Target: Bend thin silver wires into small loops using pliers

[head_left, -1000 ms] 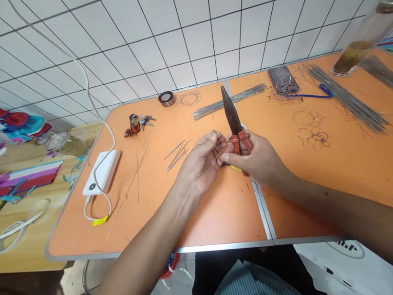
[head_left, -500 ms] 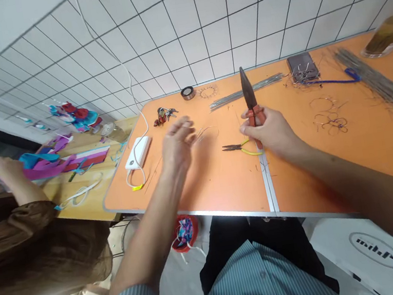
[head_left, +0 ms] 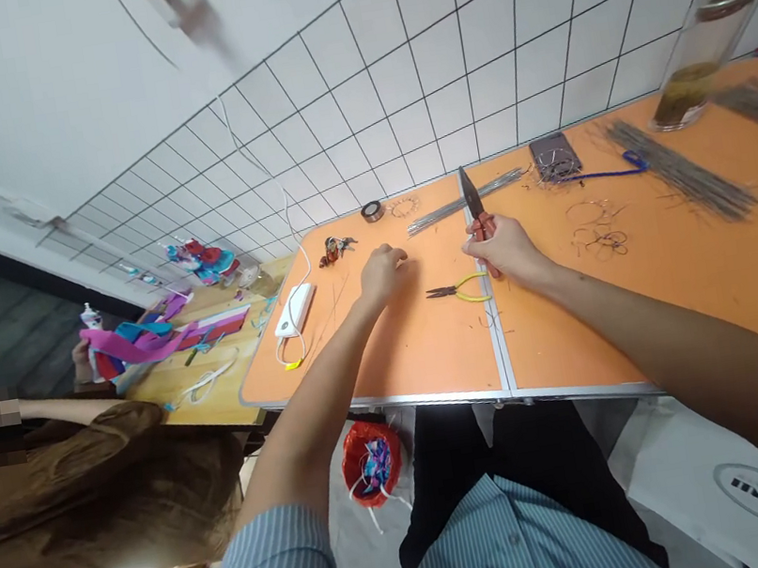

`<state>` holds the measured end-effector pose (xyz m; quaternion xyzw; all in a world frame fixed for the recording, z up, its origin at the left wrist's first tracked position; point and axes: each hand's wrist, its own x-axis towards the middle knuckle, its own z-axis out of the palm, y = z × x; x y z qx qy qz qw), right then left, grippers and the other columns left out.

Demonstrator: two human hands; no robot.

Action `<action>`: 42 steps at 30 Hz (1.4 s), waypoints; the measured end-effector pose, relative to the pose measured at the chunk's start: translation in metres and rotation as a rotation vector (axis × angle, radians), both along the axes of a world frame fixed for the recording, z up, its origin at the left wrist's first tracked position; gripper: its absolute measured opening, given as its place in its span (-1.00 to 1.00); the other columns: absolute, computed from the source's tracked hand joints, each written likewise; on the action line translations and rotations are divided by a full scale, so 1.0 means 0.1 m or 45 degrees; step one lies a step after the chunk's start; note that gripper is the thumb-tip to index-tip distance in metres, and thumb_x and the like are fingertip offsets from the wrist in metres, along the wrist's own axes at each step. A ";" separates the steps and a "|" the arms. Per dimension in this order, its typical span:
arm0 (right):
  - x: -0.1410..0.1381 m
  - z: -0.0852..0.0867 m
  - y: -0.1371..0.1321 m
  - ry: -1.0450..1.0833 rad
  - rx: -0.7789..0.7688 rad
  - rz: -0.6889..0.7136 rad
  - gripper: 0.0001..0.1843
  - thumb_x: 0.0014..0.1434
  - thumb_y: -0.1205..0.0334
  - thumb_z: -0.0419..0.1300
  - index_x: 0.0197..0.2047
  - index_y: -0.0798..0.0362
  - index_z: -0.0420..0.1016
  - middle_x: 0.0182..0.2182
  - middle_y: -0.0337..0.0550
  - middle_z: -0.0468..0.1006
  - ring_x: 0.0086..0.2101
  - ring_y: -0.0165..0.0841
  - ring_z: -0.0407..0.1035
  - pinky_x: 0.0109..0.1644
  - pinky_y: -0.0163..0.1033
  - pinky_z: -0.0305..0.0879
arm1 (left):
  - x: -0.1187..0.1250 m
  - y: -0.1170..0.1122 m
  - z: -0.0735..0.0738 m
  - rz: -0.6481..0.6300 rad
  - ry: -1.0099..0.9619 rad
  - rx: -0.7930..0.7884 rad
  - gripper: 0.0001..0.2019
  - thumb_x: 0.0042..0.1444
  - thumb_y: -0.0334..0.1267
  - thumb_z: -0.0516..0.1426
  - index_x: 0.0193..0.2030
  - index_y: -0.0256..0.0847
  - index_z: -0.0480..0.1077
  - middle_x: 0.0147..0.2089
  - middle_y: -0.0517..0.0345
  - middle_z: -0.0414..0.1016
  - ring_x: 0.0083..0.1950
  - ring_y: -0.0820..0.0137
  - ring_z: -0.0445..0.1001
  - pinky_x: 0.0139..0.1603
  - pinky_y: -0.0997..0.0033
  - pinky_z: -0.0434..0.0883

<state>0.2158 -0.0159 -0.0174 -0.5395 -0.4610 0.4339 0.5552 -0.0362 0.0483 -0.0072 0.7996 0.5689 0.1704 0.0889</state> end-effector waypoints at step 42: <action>0.07 0.11 -0.07 0.023 -0.015 0.036 -0.59 -0.06 0.24 0.44 -0.17 -0.02 0.39 -0.20 -0.22 0.55 -0.54 -0.52 0.22 -0.61 -0.33 0.10 | 0.31 0.10 0.18 0.038 -1.633 -0.545 -0.85 0.26 -0.29 0.23 -0.16 -0.15 0.30 -0.39 0.30 0.44 -0.54 0.56 0.19 -0.53 0.52 0.08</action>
